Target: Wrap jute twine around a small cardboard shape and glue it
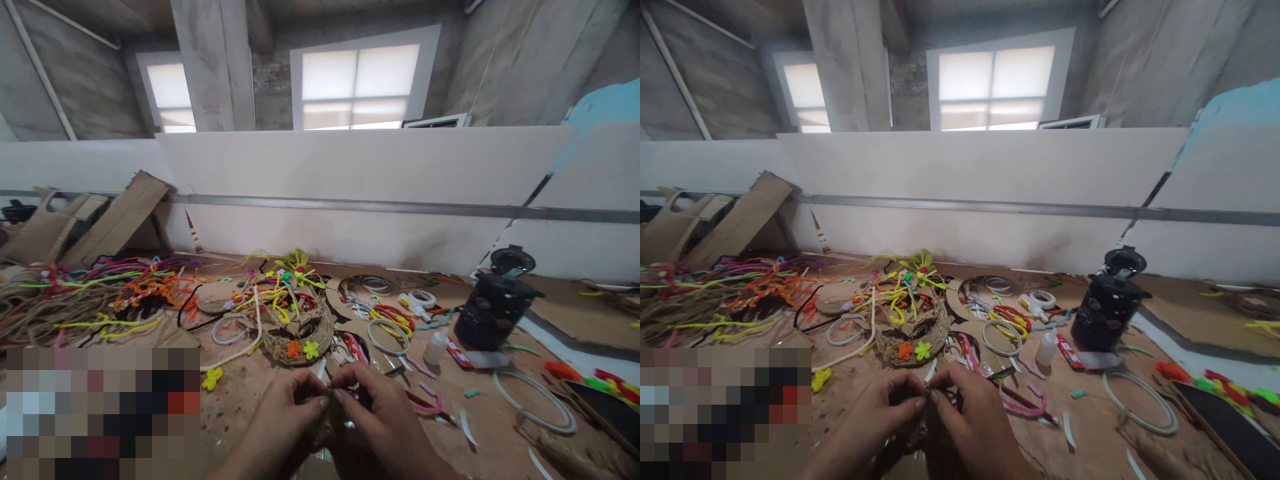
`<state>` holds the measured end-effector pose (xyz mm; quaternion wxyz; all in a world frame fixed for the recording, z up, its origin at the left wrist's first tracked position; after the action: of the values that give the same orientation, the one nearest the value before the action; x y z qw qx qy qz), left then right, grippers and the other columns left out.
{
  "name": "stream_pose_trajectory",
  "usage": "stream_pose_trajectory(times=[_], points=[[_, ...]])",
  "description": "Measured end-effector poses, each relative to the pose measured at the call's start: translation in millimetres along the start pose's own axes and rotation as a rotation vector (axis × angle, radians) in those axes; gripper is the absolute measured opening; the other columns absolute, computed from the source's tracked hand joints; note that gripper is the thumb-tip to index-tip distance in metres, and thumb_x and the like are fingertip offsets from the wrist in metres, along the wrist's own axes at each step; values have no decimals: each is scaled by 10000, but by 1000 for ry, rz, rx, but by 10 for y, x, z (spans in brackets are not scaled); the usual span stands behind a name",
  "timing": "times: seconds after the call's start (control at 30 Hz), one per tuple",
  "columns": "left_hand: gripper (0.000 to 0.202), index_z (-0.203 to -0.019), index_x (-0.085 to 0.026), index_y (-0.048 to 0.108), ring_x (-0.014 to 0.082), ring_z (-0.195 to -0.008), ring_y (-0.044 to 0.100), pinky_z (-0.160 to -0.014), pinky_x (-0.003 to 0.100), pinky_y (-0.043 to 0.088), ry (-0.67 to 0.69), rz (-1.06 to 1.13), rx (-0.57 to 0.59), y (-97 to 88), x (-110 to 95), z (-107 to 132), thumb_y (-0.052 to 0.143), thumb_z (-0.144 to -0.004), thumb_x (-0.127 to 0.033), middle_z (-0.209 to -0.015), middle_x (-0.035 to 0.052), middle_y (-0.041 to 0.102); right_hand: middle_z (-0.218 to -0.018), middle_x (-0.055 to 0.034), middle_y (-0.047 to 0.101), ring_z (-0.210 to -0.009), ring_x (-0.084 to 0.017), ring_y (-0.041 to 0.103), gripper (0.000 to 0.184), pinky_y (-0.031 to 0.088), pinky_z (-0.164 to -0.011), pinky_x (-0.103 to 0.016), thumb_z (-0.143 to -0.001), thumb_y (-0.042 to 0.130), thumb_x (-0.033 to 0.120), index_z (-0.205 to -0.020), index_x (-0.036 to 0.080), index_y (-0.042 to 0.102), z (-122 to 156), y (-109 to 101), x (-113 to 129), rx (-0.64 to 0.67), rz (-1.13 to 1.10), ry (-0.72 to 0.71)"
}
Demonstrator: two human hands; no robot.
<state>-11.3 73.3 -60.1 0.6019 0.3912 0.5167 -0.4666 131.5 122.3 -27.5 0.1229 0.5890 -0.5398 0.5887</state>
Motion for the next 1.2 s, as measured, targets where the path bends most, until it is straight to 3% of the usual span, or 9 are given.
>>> stream_pose_trajectory(times=[0.13,0.27,0.57,0.77,1.2], points=[[252,-712,-162,658,118,-534,520,-488,217,349,-17,73,-16,-8,26,-21,802,-588,-327,-579,-27,577,-883,-37,734,-776,-202,669,139,462,-674,-281,-894,580,240,-946,207,704,37,-24,21,-52,102,-80],[273,-681,-192,580,88,-455,457,-437,199,326,-41,99,3,2,28,-35,793,-571,-323,-513,-70,516,-899,-54,703,-811,-202,676,155,493,-709,-288,-934,530,180,-911,210,680,68,-15,102,-89,176,-265],[304,-722,-195,573,113,-552,520,-475,212,462,-67,177,6,-16,67,-36,805,-587,-337,-589,-62,549,-863,-68,691,-754,-218,682,180,525,-688,-309,-983,508,176,-912,210,670,133,73,158,-151,374,-452],[305,-825,-157,656,129,-592,576,-519,221,470,-78,224,55,25,70,-27,805,-612,-316,-658,-10,627,-855,-78,702,-750,-232,692,229,534,-688,-326,-1003,488,182,-889,203,685,151,80,182,-189,463,-482],[407,-717,-169,621,120,-569,524,-508,224,458,-71,242,26,5,81,-43,889,-572,-439,-605,-33,581,-852,-49,700,-746,-207,677,190,500,-684,-295,-983,528,148,-924,216,696,170,57,237,-178,404,-501]])
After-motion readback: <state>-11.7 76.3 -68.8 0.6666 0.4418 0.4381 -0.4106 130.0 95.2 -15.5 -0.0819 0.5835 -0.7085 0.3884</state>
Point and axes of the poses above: each hand's wrist, its own z-axis away from the middle knuckle, its own y-axis out of the palm, x = y × z, the point moved 7 cm from there along -z, towards the middle knuckle
